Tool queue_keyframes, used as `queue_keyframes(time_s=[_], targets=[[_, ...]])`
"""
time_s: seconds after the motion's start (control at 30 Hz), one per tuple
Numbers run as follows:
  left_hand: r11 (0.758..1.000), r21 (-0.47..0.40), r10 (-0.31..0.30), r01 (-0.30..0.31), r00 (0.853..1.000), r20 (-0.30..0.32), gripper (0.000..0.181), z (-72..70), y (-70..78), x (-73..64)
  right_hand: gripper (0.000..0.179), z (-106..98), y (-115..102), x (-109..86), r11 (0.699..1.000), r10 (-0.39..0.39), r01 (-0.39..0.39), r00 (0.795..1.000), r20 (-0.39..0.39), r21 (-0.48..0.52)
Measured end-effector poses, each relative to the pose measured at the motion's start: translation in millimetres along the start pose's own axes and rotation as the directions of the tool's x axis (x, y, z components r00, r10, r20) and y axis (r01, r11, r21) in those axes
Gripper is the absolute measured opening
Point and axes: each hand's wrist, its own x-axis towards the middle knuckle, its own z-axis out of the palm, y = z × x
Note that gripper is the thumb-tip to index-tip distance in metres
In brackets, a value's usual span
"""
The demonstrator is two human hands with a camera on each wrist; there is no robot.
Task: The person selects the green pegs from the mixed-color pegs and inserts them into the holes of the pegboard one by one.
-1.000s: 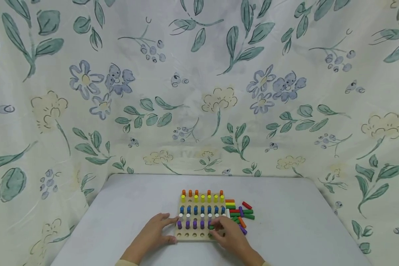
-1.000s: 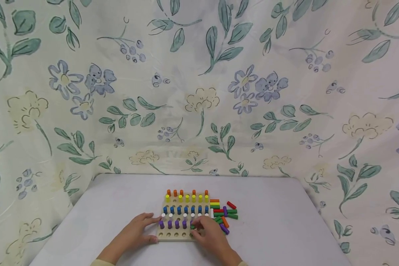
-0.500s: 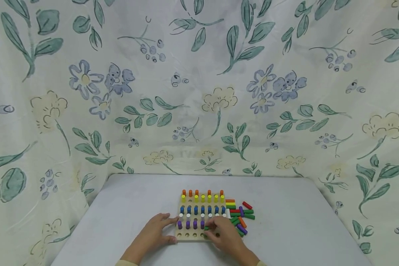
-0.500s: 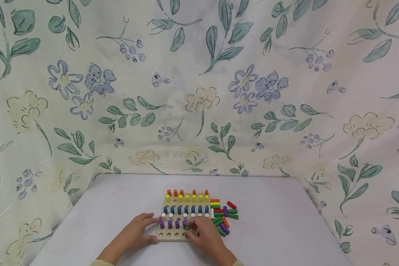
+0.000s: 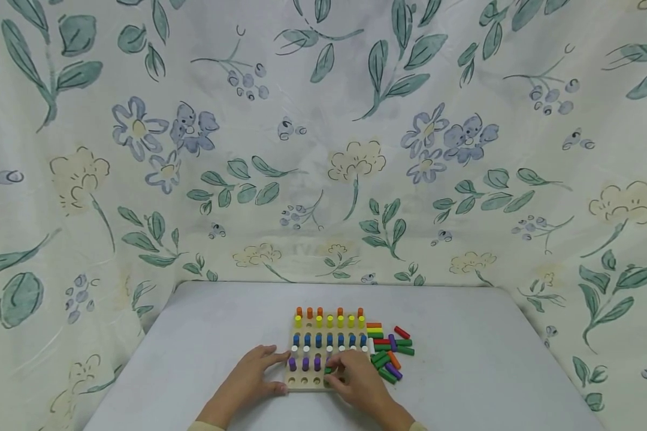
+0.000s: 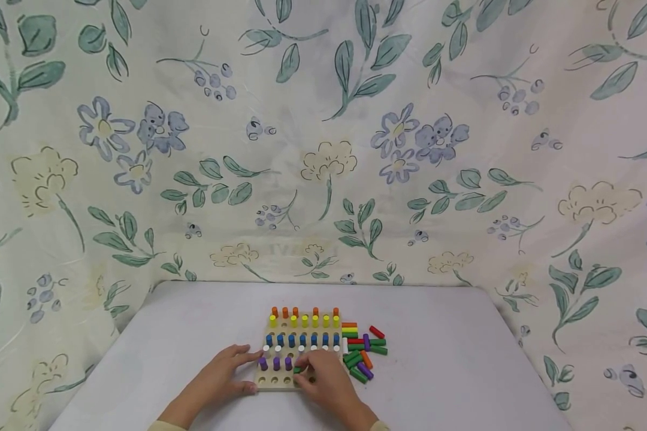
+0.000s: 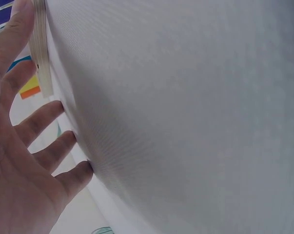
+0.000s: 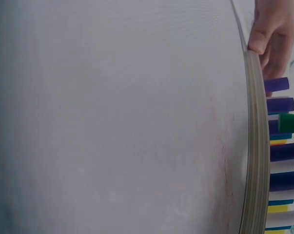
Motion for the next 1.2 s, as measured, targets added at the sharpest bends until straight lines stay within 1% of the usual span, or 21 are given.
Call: queue_keyframes(time_s=[0.23,0.33,0.47,0.57,0.73,0.97,1.1,1.2], targets=[[1.000,0.008,0.003,-0.003,1.000,-0.003,0.078,0.0,-0.7,1.0,0.016,3,-3,3.8,0.998,0.013,-0.014,1.000,0.019,0.055],[1.000,0.004,0.006,-0.006,1.000,-0.005,0.077,-0.4,-0.7,0.6,0.015,4,-4,5.6,0.998,0.013,-0.014,1.000,0.022,0.061],[1.000,-0.001,0.007,-0.007,1.000,-0.008,0.077,-0.5,-0.6,0.4,0.017,6,-6,6.6,0.999,0.017,-0.017,1.000,0.022,0.036],[1.000,-0.003,0.009,-0.009,1.000,-0.012,0.076,-0.4,-0.6,0.2,0.017,7,-8,7.0,1.000,0.002,-0.002,1.000,0.016,0.027],[1.000,-0.004,0.006,-0.006,1.000,-0.011,0.077,-0.4,-1.0,0.1,0.016,11,-9,8.7,0.999,-0.022,0.021,1.000,0.020,0.042],[1.000,-0.016,0.003,-0.003,1.000,-0.004,0.076,-1.4,0.3,-0.3,0.015,17,-12,13.5,0.997,-0.012,0.009,0.999,0.042,0.071],[1.000,-0.010,0.005,-0.005,1.000,-0.012,0.076,-0.6,0.1,-0.9,0.014,19,-14,15.7,0.996,-0.039,0.035,0.998,0.040,0.086],[1.000,-0.002,0.011,-0.011,1.000,-0.025,0.075,0.7,-0.5,-1.2,0.015,20,-17,16.0,0.995,-0.067,0.065,0.997,0.033,0.075]])
